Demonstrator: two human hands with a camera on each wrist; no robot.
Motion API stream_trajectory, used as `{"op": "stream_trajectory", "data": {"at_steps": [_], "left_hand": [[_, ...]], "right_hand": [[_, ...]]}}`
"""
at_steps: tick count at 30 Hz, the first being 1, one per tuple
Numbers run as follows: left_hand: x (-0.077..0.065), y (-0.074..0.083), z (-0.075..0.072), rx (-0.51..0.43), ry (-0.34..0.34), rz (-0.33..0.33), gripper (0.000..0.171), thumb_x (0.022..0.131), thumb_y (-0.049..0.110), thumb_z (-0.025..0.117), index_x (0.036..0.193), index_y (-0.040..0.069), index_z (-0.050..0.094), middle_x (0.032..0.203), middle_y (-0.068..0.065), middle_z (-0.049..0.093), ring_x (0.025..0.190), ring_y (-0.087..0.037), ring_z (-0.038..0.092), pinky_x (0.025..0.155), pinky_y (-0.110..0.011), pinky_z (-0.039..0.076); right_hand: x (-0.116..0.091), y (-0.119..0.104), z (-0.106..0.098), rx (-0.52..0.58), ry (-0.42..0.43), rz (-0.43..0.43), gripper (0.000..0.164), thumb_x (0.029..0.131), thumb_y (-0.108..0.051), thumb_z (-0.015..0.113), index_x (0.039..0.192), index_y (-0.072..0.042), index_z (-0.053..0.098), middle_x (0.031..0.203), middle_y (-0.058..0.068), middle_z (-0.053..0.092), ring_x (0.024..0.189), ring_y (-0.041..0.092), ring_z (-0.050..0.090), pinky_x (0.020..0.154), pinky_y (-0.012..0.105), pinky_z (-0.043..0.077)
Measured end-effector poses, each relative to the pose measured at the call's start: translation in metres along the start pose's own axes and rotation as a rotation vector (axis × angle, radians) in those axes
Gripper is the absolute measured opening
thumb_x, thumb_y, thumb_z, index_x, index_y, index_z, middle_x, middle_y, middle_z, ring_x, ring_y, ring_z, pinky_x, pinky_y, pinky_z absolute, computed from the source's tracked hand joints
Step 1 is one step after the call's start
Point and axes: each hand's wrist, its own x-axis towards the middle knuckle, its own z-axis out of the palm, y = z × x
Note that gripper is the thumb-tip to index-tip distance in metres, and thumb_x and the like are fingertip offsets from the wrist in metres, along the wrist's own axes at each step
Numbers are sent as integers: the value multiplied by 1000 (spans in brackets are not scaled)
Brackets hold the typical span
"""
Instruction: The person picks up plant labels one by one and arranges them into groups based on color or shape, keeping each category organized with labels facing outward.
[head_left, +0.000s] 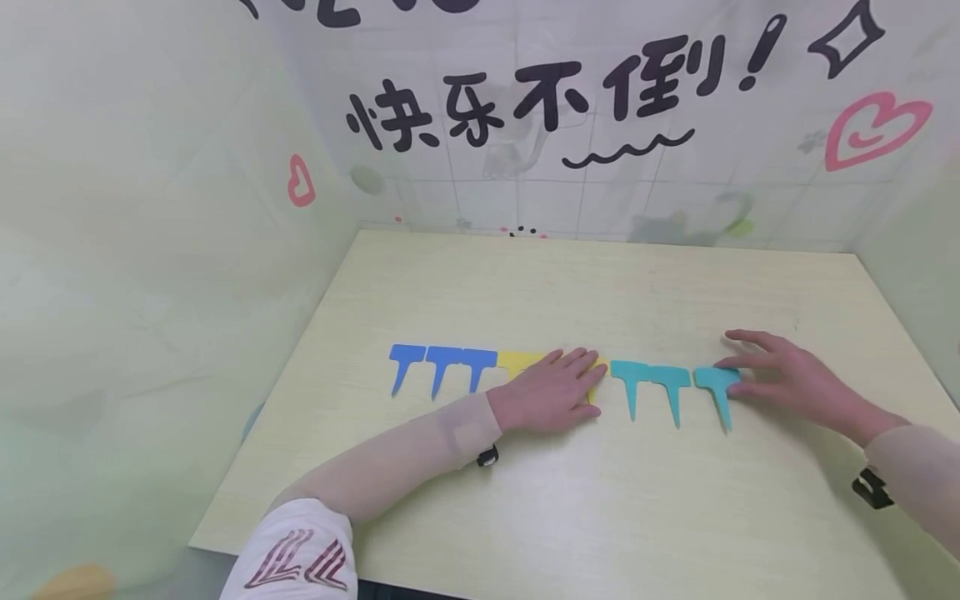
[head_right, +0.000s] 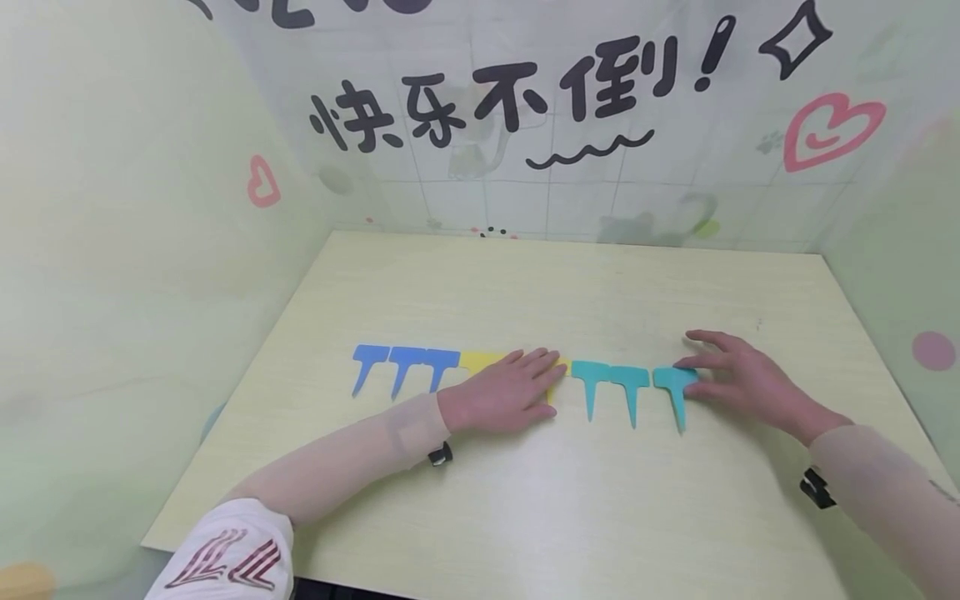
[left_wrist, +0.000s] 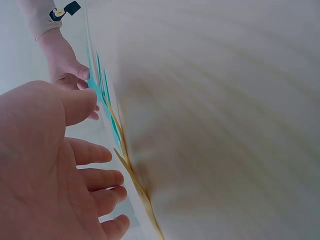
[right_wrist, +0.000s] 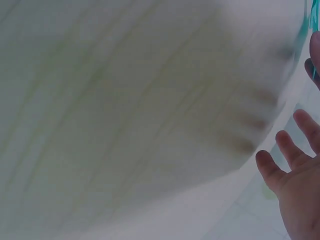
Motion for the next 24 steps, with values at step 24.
{"op": "stream_trajectory", "data": {"at_steps": [24], "left_hand": [[-3, -3, 1, -19, 13, -17, 72, 106, 55, 31, 163, 14, 17, 168, -8, 12, 154, -24, 9, 124, -44, 11]], "right_hand": [[1, 3, 11, -113, 11, -24, 41, 81, -32, 86, 120, -24, 76, 145, 14, 50, 131, 44, 42, 95, 67, 40]]}}
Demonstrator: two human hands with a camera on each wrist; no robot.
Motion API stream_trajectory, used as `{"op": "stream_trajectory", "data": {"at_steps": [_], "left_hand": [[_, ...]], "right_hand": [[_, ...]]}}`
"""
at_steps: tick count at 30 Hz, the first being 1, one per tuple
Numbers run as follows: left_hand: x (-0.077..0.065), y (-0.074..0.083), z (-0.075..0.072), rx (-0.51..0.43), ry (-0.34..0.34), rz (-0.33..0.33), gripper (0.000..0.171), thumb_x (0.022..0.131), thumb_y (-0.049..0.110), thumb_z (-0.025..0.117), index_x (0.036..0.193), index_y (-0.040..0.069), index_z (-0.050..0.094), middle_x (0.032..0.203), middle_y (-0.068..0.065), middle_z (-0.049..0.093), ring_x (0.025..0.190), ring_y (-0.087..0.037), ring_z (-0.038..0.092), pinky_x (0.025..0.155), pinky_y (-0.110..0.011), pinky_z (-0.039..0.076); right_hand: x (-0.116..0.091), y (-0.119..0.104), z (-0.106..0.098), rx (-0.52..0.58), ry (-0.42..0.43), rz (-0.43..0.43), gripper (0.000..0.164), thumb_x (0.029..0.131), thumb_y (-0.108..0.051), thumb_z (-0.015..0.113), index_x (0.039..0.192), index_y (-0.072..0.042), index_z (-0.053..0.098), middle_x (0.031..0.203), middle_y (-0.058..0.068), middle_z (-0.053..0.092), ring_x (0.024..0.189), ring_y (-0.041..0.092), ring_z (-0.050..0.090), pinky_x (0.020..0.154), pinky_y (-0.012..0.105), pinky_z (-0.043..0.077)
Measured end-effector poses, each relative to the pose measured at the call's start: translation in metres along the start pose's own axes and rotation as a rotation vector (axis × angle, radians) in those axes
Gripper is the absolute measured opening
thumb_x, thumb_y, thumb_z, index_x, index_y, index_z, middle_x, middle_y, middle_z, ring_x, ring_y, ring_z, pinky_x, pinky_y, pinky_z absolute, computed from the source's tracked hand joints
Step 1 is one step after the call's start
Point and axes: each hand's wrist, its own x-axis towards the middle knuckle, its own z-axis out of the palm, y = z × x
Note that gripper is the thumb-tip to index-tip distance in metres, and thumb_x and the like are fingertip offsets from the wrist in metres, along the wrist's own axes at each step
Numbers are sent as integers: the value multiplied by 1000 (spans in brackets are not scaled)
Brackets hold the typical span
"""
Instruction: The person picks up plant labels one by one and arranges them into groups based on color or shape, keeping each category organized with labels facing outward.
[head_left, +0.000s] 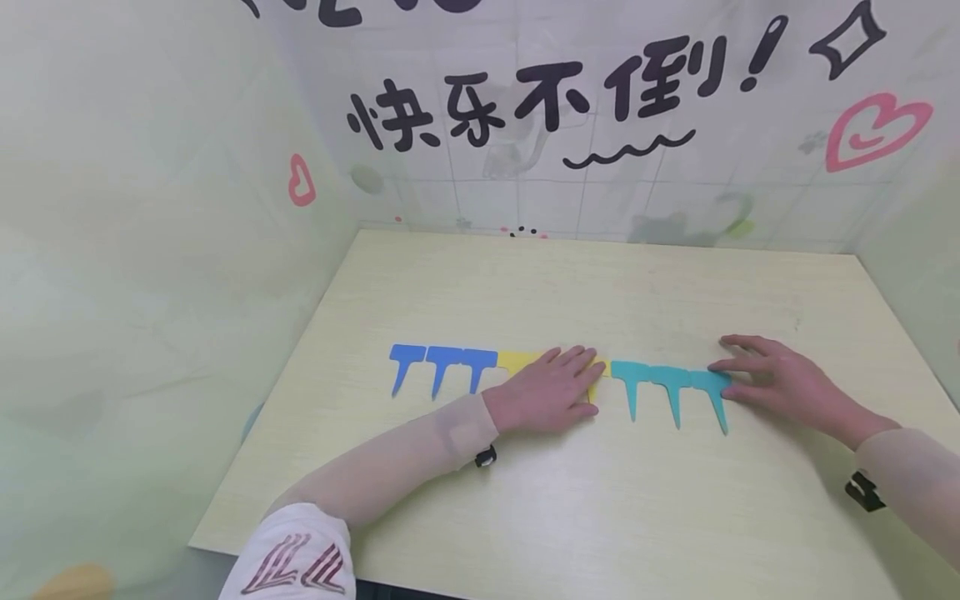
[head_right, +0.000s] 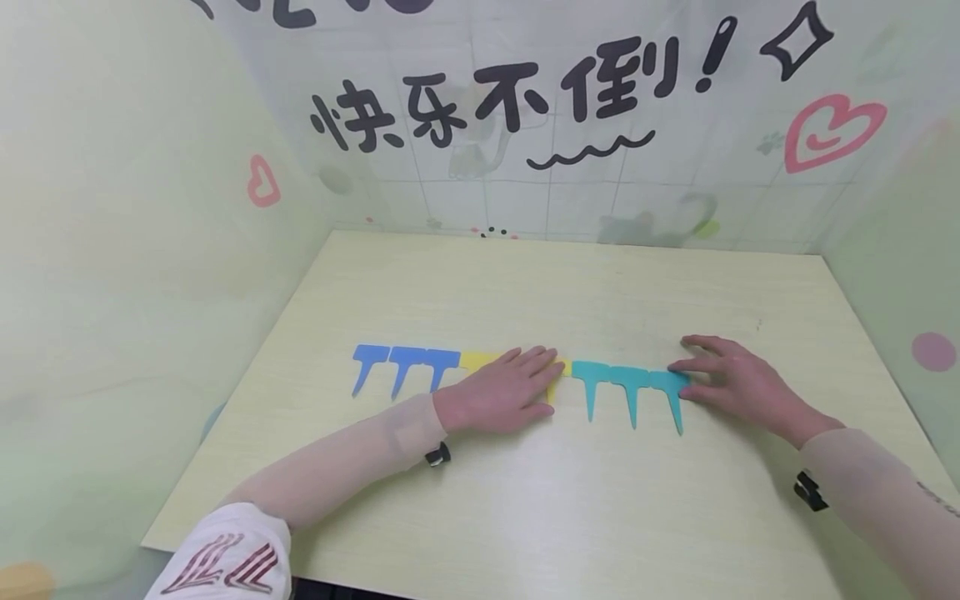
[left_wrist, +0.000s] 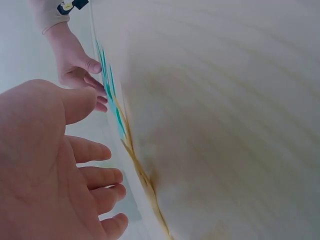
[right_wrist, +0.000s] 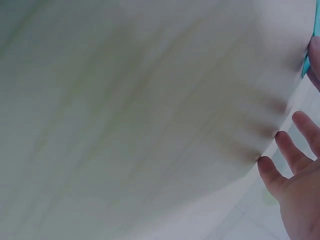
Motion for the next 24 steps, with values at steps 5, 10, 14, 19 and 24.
{"op": "stream_trajectory", "data": {"at_steps": [5, 10, 14, 19, 24], "left_hand": [[-4, -6, -5, -54, 35, -42, 71, 106, 54, 34, 162, 14, 18, 168, -8, 14, 154, -25, 10, 123, -45, 13], [-13, -17, -15, -121, 73, -115, 69, 107, 52, 35, 162, 14, 20, 167, -10, 16, 153, -29, 11, 123, -48, 15], [-18, -30, -18, -172, 114, -198, 69, 106, 52, 38, 162, 16, 21, 167, -10, 15, 153, -30, 11, 123, -49, 13], [-28, -43, -19, -212, 178, -296, 67, 106, 50, 40, 161, 15, 25, 166, -13, 19, 152, -33, 15, 122, -51, 15], [-41, -51, -19, -281, 241, -408, 66, 107, 48, 42, 160, 13, 26, 165, -16, 21, 151, -37, 16, 121, -54, 17]], "right_hand": [[-2, -1, -1, -8, -10, 3, 41, 84, -35, 83, 122, -23, 74, 144, 14, 51, 129, 45, 44, 92, 67, 41], [7, -16, -1, -5, 63, 18, 42, 88, -27, 80, 128, -20, 70, 138, 13, 56, 126, 41, 49, 93, 63, 42], [27, -39, -1, -36, 123, 40, 43, 92, -26, 76, 132, -15, 67, 133, 14, 58, 122, 40, 52, 91, 63, 46], [55, -74, 7, -45, 100, 89, 49, 96, -33, 70, 141, -16, 59, 136, 15, 56, 125, 40, 50, 90, 65, 45], [82, -106, 25, -17, 98, 79, 54, 98, -36, 67, 145, -14, 54, 141, 21, 52, 130, 44, 46, 98, 68, 40]]}}
